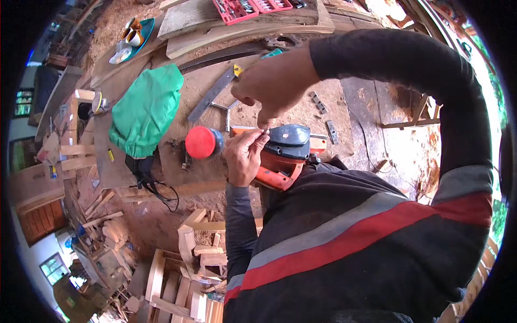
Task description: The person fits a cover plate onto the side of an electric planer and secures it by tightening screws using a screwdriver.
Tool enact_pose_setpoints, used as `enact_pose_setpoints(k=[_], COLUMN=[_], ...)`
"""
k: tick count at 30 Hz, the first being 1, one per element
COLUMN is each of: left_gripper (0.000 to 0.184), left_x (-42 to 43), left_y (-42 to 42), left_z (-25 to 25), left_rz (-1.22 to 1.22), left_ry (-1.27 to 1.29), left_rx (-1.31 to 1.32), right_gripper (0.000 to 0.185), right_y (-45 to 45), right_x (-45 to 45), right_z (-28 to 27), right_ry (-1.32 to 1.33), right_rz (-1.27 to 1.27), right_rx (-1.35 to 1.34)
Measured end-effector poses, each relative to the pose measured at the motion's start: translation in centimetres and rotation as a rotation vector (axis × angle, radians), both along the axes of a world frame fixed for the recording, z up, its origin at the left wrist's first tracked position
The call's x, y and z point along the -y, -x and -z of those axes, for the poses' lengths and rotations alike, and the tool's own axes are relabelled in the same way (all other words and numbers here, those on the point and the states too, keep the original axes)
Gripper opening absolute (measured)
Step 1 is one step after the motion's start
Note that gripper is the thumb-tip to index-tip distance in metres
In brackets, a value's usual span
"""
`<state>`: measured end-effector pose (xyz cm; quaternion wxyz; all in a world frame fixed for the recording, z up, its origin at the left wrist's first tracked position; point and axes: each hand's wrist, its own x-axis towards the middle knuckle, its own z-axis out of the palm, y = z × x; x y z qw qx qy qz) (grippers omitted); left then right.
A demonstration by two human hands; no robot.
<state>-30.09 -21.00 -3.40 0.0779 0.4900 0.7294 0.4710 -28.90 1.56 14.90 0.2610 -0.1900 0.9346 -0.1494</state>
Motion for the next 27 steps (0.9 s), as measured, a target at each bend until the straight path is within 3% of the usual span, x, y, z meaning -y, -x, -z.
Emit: enact_pose_setpoints(k=[3, 5, 7, 9, 10, 13, 15, 16, 19, 20, 23, 25, 27], left_gripper=[0.019, 0.020, 0.022, 0.023, 0.023, 0.023, 0.024, 0.025, 0.025, 0.024, 0.023, 0.022, 0.021], left_x=[-0.2, -0.1, 0.0, 0.2, 0.2, -0.2, 0.0, 0.2, 0.3, 0.2, 0.0, -0.5, -0.3], left_y=[0.0, -0.1, 0.2, 0.3, 0.4, 1.0, 1.2, 1.4, 1.4, 1.3, 1.4, 1.4, 1.4], left_z=[0.1, -0.2, -0.1, 0.7, 0.9, 0.5, 0.6, 1.1, 1.3, 1.3, 1.2, -0.1, -0.8], left_rz=[-0.019, -0.037, 0.014, 0.001, -0.012, 0.091, 0.100, 0.085, 0.064, 0.057, 0.090, 0.106, 0.114], left_ry=[0.021, 0.076, 0.048, 0.044, 0.036, 0.051, 0.100, 0.139, 0.152, 0.124, 0.080, 0.101, 0.125], left_rx=[0.169, 0.210, 0.260, 0.356, 0.456, 0.405, 0.364, 0.331, 0.333, 0.367, 0.499, 0.488, 0.481], right_gripper=[0.039, 0.031, 0.022, 0.021, 0.021, 0.025, 0.030, 0.030, 0.036, 0.037, 0.036, 0.035, 0.030], right_y=[-0.8, -1.1, -3.0, -4.1, -4.3, -4.7, -4.9, -5.1, -5.4, -5.2, -4.8, -5.2, -6.0], right_x=[-2.1, -3.9, -3.5, -3.1, -3.2, -3.9, -4.6, -4.7, -4.2, -4.3, -3.9, -3.7, -3.7], right_z=[-0.6, -0.7, -1.5, -2.4, -2.1, 0.7, 2.2, 2.7, 2.5, 2.0, 0.7, 0.6, 0.8], right_ry=[0.160, 0.247, 0.246, -0.018, -0.013, -0.135, 0.099, 0.102, 0.447, 0.250, 0.003, -0.049, 0.196], right_rz=[0.091, -0.147, -0.085, 0.094, 0.111, 0.106, -0.239, -0.234, -0.172, -0.154, -0.105, -0.085, 0.016], right_rx=[0.063, -0.170, -0.267, -0.075, -0.081, -0.130, -0.606, -0.613, -0.710, -0.535, -0.319, -0.282, -0.399])
